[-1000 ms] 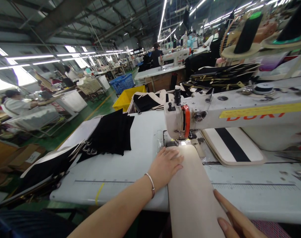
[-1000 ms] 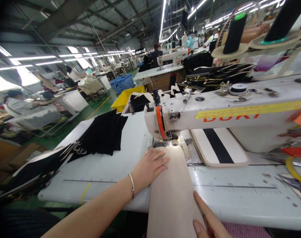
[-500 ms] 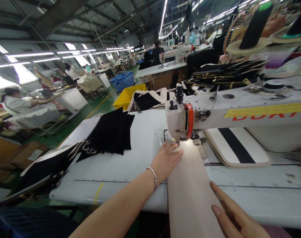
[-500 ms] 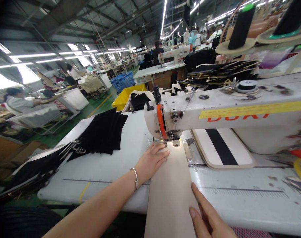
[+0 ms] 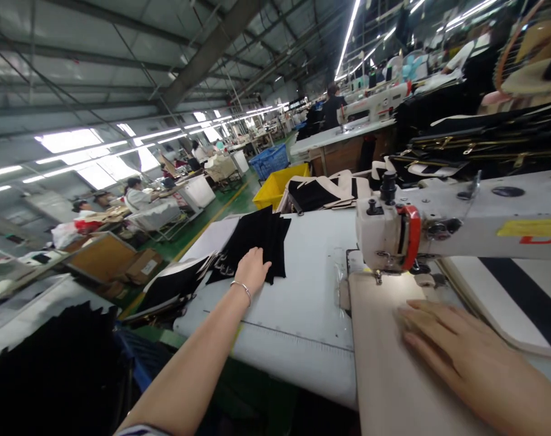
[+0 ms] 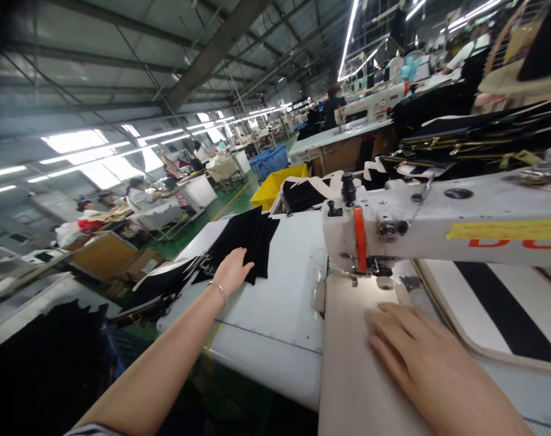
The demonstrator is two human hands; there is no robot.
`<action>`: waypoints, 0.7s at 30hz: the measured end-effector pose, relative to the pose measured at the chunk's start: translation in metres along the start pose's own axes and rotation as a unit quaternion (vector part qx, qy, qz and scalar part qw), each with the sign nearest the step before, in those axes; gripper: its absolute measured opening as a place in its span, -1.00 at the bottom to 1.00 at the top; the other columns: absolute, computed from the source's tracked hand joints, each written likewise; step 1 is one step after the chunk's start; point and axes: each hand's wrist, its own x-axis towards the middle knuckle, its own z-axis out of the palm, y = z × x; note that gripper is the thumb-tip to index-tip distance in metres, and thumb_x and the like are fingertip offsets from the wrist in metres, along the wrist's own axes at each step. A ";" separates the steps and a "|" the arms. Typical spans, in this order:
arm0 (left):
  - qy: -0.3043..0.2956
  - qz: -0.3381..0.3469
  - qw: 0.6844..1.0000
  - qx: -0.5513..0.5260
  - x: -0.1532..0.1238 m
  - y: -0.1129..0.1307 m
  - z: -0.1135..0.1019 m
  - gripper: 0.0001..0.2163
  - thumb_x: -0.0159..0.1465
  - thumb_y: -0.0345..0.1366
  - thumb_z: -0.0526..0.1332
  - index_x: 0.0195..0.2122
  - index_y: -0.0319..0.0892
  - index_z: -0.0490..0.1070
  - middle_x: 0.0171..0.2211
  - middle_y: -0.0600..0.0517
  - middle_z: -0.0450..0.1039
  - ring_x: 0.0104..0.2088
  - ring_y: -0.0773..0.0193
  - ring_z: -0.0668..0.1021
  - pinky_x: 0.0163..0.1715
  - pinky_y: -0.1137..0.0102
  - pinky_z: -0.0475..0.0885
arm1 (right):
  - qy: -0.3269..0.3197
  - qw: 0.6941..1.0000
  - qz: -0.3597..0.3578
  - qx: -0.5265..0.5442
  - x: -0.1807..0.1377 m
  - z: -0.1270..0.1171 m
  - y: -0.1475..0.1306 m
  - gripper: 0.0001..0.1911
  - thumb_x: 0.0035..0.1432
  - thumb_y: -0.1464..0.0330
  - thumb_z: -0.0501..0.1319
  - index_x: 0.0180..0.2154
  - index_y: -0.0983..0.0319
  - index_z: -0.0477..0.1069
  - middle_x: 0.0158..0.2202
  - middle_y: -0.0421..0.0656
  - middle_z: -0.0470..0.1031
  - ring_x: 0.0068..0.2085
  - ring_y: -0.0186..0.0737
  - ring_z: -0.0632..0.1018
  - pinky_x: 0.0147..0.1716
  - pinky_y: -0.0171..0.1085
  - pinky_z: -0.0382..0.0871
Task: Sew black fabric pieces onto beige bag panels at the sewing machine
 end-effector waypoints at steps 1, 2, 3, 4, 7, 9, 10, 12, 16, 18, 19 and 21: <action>-0.011 0.005 1.000 0.004 0.003 -0.011 0.001 -0.62 0.30 -0.28 0.20 0.12 -0.30 0.34 0.14 -0.26 0.34 0.17 0.01 0.39 0.16 0.18 0.28 | -0.013 0.999 -0.022 -0.020 0.010 0.005 0.002 -0.57 0.23 0.05 0.09 0.04 0.04 0.45 0.08 -0.19 0.45 0.08 -0.02 0.45 0.13 0.03 0.30; -0.018 0.010 1.000 0.011 0.006 -0.019 0.002 -0.64 0.29 -0.27 0.21 0.09 -0.27 0.37 0.09 -0.21 0.38 0.12 0.06 0.43 0.13 0.24 0.32 | -0.023 0.998 -0.034 -0.040 0.017 0.009 0.004 -0.55 0.23 0.06 0.09 0.09 0.04 0.41 0.11 -0.17 0.43 0.10 0.00 0.43 0.12 0.07 0.28; -0.021 0.015 1.000 0.018 0.009 -0.025 0.002 -0.66 0.30 -0.26 0.21 0.08 -0.24 0.39 0.06 -0.18 0.41 0.08 0.09 0.46 0.11 0.28 0.33 | -0.029 0.997 -0.036 -0.055 0.021 0.014 0.006 -0.52 0.24 0.06 0.09 0.12 0.04 0.37 0.13 -0.16 0.40 0.11 0.02 0.41 0.12 0.09 0.27; -0.020 0.017 0.999 0.026 0.012 -0.029 0.002 -0.67 0.31 -0.24 0.19 0.08 -0.22 0.39 0.04 -0.16 0.43 0.06 0.11 0.47 0.10 0.29 0.33 | -0.030 0.997 -0.033 -0.066 0.022 0.017 0.009 -0.51 0.24 0.05 0.09 0.15 0.04 0.34 0.15 -0.16 0.39 0.12 0.03 0.40 0.11 0.09 0.26; -0.016 0.024 0.998 0.052 0.022 -0.035 0.002 -0.68 0.33 -0.20 0.16 0.06 -0.21 0.40 -0.01 -0.16 0.43 0.04 0.07 0.45 0.09 0.24 0.31 | -0.036 0.996 -0.032 -0.076 0.018 0.022 0.013 -0.50 0.26 0.06 0.07 0.17 0.04 0.32 0.17 -0.16 0.36 0.13 0.02 0.38 0.11 0.07 0.24; -0.024 0.040 0.997 0.067 0.029 -0.037 0.003 -0.74 0.32 -0.24 0.15 -0.03 -0.22 0.44 -0.07 -0.16 0.44 0.00 0.06 0.46 0.06 0.25 0.32 | -0.045 0.995 -0.032 -0.081 0.017 0.019 0.013 -0.51 0.27 0.08 0.06 0.18 0.03 0.31 0.17 -0.16 0.36 0.13 0.00 0.38 0.11 0.06 0.24; -0.031 0.049 0.996 0.073 0.032 -0.038 0.004 -0.78 0.32 -0.27 0.15 -0.09 -0.22 0.46 -0.12 -0.15 0.45 -0.04 0.07 0.48 0.02 0.26 0.34 | -0.052 0.995 -0.033 -0.084 0.018 0.017 0.011 -0.51 0.28 0.09 0.05 0.19 0.02 0.29 0.17 -0.16 0.36 0.13 0.00 0.39 0.10 0.05 0.25; -0.041 0.067 0.993 0.083 0.039 -0.039 0.003 -0.84 0.30 -0.34 0.13 -0.21 -0.23 0.48 -0.23 -0.13 0.46 -0.15 0.10 0.52 -0.06 0.30 0.37 | -0.060 0.994 -0.032 -0.090 0.021 0.011 0.005 -0.52 0.29 0.10 0.03 0.21 0.01 0.27 0.18 -0.15 0.34 0.13 -0.01 0.38 0.07 0.04 0.27; -0.016 0.075 0.992 0.096 0.052 -0.045 -0.010 -0.84 0.28 -0.40 0.09 -0.26 -0.23 0.46 -0.31 -0.11 0.44 -0.22 0.08 0.52 -0.16 0.28 0.39 | -0.049 0.994 -0.028 -0.095 0.027 0.004 -0.005 -0.51 0.31 0.15 0.02 0.23 0.05 0.24 0.23 -0.10 0.29 0.17 -0.01 0.36 0.07 0.03 0.29; 0.021 0.062 0.993 0.102 0.054 -0.047 -0.023 -0.78 0.31 -0.38 0.03 -0.15 -0.25 0.44 -0.23 -0.15 0.44 -0.15 0.01 0.49 -0.13 0.22 0.38 | -0.042 0.995 -0.030 -0.090 0.027 0.002 -0.008 -0.50 0.31 0.17 0.02 0.24 0.08 0.23 0.23 -0.07 0.28 0.17 0.00 0.36 0.08 0.04 0.29; 0.045 0.054 0.992 0.104 0.052 -0.046 -0.029 -0.75 0.33 -0.37 0.00 -0.09 -0.25 0.41 -0.18 -0.18 0.43 -0.10 -0.02 0.47 -0.10 0.19 0.37 | -0.040 0.995 -0.031 -0.087 0.026 0.002 -0.009 -0.50 0.31 0.18 0.03 0.24 0.10 0.23 0.23 -0.05 0.28 0.18 0.01 0.36 0.09 0.05 0.29; 0.106 0.051 0.988 0.098 0.040 -0.039 -0.040 -0.71 0.36 -0.35 -0.04 0.00 -0.26 0.37 -0.12 -0.19 0.40 -0.03 -0.04 0.43 -0.02 0.14 0.33 | -0.042 0.995 -0.030 -0.083 0.025 0.002 -0.010 -0.50 0.31 0.19 0.03 0.24 0.13 0.24 0.23 -0.04 0.28 0.20 0.01 0.33 0.14 0.05 0.25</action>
